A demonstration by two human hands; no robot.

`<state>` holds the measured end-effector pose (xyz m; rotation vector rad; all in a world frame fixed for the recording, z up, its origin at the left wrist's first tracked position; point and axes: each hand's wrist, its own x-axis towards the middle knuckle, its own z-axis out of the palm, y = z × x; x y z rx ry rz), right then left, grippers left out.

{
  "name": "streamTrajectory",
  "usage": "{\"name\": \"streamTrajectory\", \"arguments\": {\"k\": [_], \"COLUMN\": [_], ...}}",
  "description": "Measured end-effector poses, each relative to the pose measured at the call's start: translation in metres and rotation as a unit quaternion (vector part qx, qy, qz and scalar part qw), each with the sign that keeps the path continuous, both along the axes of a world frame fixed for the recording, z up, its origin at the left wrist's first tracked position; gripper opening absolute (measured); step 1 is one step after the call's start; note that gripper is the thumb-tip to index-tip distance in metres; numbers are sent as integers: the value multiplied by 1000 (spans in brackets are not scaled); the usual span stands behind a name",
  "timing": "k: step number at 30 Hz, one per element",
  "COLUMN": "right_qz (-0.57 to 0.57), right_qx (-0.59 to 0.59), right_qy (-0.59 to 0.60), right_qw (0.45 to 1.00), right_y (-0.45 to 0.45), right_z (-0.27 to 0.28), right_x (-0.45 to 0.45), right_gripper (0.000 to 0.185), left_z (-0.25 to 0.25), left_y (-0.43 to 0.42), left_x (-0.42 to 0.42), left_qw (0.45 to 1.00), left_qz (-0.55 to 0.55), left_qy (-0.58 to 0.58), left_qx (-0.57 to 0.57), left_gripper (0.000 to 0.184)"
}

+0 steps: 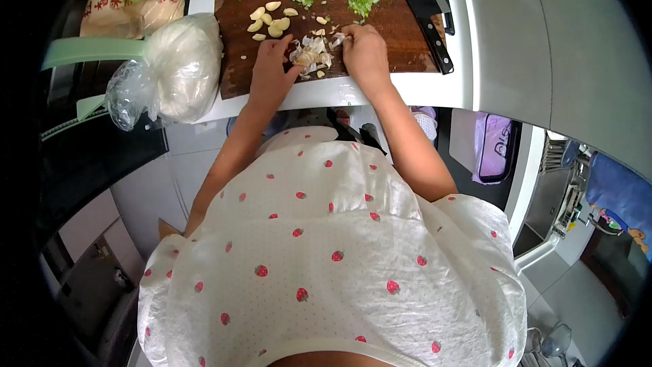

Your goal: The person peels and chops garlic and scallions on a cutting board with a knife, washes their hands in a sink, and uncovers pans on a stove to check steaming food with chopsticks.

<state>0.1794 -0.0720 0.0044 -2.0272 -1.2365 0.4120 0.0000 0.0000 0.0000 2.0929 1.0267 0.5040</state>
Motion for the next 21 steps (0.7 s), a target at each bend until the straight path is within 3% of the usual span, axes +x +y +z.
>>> {"name": "streamTrajectory", "arguments": {"k": [5, 9, 13, 15, 17, 21], "right_qz": [23, 91, 58, 59, 89, 107], "right_qx": [36, -14, -18, -48, -122, -70], "right_qy": [-100, -22, 72, 95, 44, -18], "right_qw": [994, 996, 996, 993, 988, 992], "right_y": [29, 15, -8, -16, -20, -25], "right_z": [-8, 2, 19, 29, 32, 22], "right_x": [-8, -13, -3, 3, 5, -3], "right_gripper": [24, 24, 28, 38, 56, 67], "left_z": [-9, -2, 8, 12, 11, 10], "left_y": [29, 25, 9, 5, 3, -6], "left_x": [27, 22, -2, -8, -13, -3], "left_qw": [995, 992, 995, 996, 995, 994], "left_qz": [-44, -107, -103, -94, -87, -51], "left_qy": [10, 53, -4, -4, 25, 68], "left_qx": [87, 32, 5, -2, 49, 68], "left_gripper": [49, 49, 56, 61, 72, 78]}}
